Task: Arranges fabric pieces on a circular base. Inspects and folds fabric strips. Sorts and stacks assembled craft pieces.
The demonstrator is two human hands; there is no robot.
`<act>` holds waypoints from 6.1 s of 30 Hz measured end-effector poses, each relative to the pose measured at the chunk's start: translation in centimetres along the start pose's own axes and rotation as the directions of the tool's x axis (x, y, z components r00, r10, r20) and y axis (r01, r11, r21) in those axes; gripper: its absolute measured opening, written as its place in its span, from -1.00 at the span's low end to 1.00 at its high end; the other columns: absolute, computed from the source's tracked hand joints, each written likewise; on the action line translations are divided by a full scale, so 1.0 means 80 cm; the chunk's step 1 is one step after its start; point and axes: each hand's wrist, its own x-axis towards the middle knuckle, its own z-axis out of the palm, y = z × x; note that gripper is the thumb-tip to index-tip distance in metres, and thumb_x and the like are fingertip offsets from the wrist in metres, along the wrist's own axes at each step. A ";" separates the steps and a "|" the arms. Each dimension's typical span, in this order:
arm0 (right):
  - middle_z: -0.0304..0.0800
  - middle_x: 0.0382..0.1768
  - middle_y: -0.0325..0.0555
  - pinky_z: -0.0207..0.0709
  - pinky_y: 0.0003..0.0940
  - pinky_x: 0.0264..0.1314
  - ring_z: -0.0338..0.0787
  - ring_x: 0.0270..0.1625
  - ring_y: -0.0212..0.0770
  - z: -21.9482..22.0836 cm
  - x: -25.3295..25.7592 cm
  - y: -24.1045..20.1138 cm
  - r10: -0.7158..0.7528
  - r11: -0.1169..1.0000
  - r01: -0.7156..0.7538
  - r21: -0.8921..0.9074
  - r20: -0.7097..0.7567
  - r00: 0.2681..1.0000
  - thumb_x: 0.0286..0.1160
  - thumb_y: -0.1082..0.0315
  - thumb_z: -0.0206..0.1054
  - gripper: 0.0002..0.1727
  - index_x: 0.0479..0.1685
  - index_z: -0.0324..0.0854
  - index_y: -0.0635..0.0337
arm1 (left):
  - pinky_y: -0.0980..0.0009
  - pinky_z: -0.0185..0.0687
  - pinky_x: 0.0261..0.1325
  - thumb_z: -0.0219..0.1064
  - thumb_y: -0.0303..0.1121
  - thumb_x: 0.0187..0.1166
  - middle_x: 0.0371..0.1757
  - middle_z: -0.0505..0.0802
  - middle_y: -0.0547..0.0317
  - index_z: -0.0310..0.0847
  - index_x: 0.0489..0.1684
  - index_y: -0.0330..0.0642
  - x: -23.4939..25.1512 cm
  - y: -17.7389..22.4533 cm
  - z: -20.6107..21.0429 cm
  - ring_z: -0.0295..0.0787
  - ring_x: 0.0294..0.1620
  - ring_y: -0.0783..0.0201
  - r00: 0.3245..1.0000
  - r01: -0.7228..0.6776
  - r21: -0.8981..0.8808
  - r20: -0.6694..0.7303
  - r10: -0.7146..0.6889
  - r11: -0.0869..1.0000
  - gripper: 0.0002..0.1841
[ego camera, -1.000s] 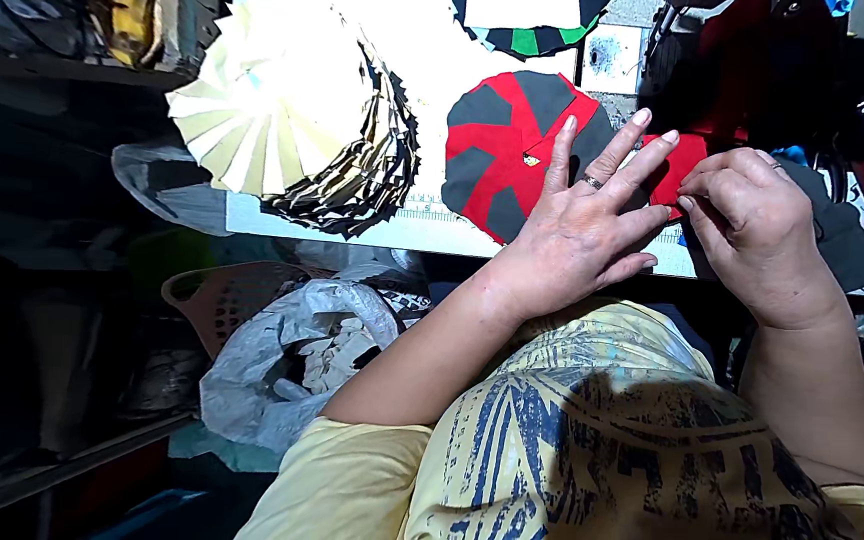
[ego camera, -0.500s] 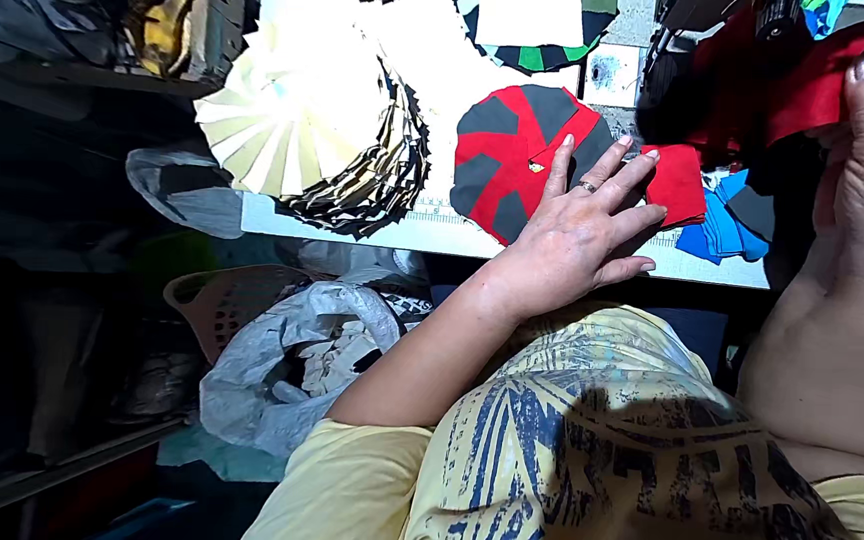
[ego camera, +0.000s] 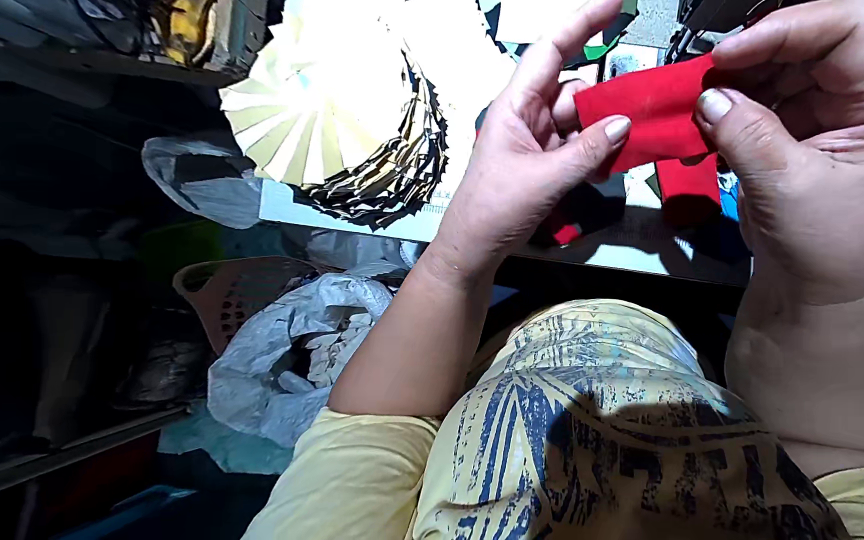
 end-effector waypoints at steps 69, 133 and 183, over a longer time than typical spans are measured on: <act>0.83 0.09 0.19 0.63 0.00 0.39 0.79 0.25 0.10 -0.277 -0.212 -0.039 0.242 0.270 -0.517 -0.812 -0.463 0.853 0.46 0.68 0.21 -0.72 -0.04 0.82 0.35 | -0.51 -0.27 0.72 -0.30 0.27 0.75 0.90 0.21 0.05 0.23 0.85 0.18 -0.021 -0.083 -0.034 -0.05 0.92 -0.13 0.992 -0.060 0.998 0.058 -0.113 -0.009 -0.26; 0.86 0.08 0.16 0.59 -0.02 0.41 0.79 0.25 0.11 -0.282 -0.223 -0.022 0.239 0.214 -0.493 -0.844 -0.444 0.864 0.55 0.55 0.27 -0.83 -0.18 0.81 0.38 | -0.45 -0.30 0.75 -0.25 0.26 0.73 0.91 0.21 0.15 0.24 0.84 0.26 -0.024 -0.082 -0.029 -0.07 0.93 -0.06 0.995 -0.014 1.000 0.015 -0.096 0.007 -0.29; 0.76 -0.22 -0.23 0.75 -0.44 -0.10 0.77 -0.28 -0.44 -0.306 -0.216 -0.028 0.098 0.712 -0.609 -0.349 -0.810 0.579 0.61 0.42 0.29 -0.82 0.05 0.63 0.32 | -0.45 -0.32 0.75 -0.22 0.28 0.72 0.91 0.20 0.16 0.26 0.83 0.27 -0.025 -0.083 -0.031 -0.09 0.93 -0.04 0.995 -0.016 0.999 0.019 -0.094 0.029 -0.29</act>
